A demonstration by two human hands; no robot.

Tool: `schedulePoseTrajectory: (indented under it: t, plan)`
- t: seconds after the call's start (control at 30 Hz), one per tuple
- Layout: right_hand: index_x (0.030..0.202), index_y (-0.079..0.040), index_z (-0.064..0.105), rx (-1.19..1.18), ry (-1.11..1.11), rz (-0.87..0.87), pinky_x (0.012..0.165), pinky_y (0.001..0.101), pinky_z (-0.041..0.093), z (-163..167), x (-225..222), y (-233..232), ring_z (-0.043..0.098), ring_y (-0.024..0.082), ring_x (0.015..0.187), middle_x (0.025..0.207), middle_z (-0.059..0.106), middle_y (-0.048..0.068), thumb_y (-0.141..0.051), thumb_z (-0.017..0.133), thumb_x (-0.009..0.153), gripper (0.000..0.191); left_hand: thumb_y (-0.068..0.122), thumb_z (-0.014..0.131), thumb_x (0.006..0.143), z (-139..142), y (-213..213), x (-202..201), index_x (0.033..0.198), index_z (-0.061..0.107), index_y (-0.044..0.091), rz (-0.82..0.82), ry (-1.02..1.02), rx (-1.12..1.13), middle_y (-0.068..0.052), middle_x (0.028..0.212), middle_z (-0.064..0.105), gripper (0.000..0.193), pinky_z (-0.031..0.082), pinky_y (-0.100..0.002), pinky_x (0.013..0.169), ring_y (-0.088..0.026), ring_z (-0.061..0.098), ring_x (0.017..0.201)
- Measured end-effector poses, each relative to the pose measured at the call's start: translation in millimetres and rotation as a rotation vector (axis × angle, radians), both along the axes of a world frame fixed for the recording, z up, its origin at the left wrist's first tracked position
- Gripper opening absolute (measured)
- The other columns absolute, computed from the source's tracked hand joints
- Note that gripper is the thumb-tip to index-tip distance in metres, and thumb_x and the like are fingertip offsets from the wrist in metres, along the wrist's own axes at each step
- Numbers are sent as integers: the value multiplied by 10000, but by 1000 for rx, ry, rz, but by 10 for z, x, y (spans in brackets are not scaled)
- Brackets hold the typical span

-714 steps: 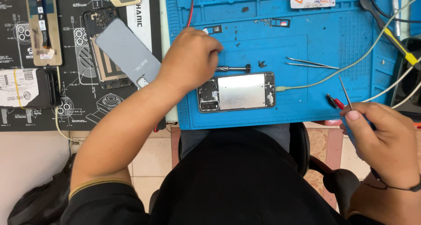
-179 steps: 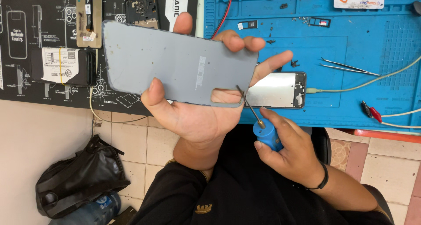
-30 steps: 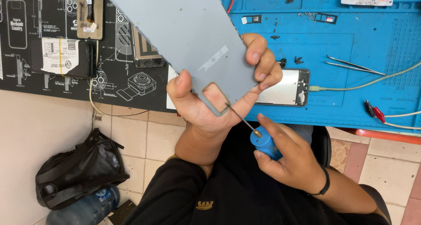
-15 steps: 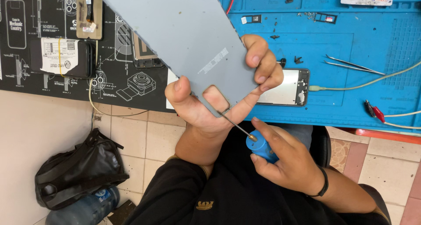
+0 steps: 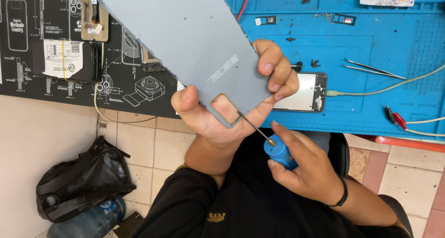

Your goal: The person uses a blue electric screwdriver to remove screws from a gray smartphone back cover. The person then sets the back cover aside and picks up small screws from the work mat.

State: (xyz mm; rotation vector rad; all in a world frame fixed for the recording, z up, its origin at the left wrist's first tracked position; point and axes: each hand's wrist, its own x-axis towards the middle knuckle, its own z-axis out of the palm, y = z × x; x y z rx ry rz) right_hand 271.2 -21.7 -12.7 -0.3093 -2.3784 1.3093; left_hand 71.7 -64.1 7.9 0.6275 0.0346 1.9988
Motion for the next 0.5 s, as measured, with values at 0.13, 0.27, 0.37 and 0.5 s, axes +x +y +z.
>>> schedulePoseTrajectory:
  t: [0.13,0.27,0.37,0.5]
  plan:
    - [1436,34,485,-33,-21,12,808,299,583,-12,6,0,723,222,922,1131,685,179,-106,747,812,691,673,493,859,-12,-2,7,1309,555,30,7,15,10,-112,1083,512,787,370,-318,750,-192,471,884]
    - [1435,31,493,-44,-34,18,810,301,583,-5,15,-1,720,214,917,1121,691,169,-117,749,816,686,672,495,859,-30,12,8,1314,555,35,5,24,15,-113,1084,510,785,368,-319,750,-192,471,889]
    - [1434,30,479,7,15,-20,862,314,565,-11,15,11,705,245,1006,1181,664,202,-123,741,823,683,671,494,870,-38,12,0,1307,551,38,11,35,7,-111,1074,505,771,371,-317,760,-195,471,898]
    - [1449,39,481,-72,-26,-86,842,286,546,-58,54,51,691,190,946,1108,680,147,-113,737,808,706,614,485,929,-29,0,-16,1325,532,18,67,28,-47,-132,1091,530,717,420,-335,802,-213,501,951]
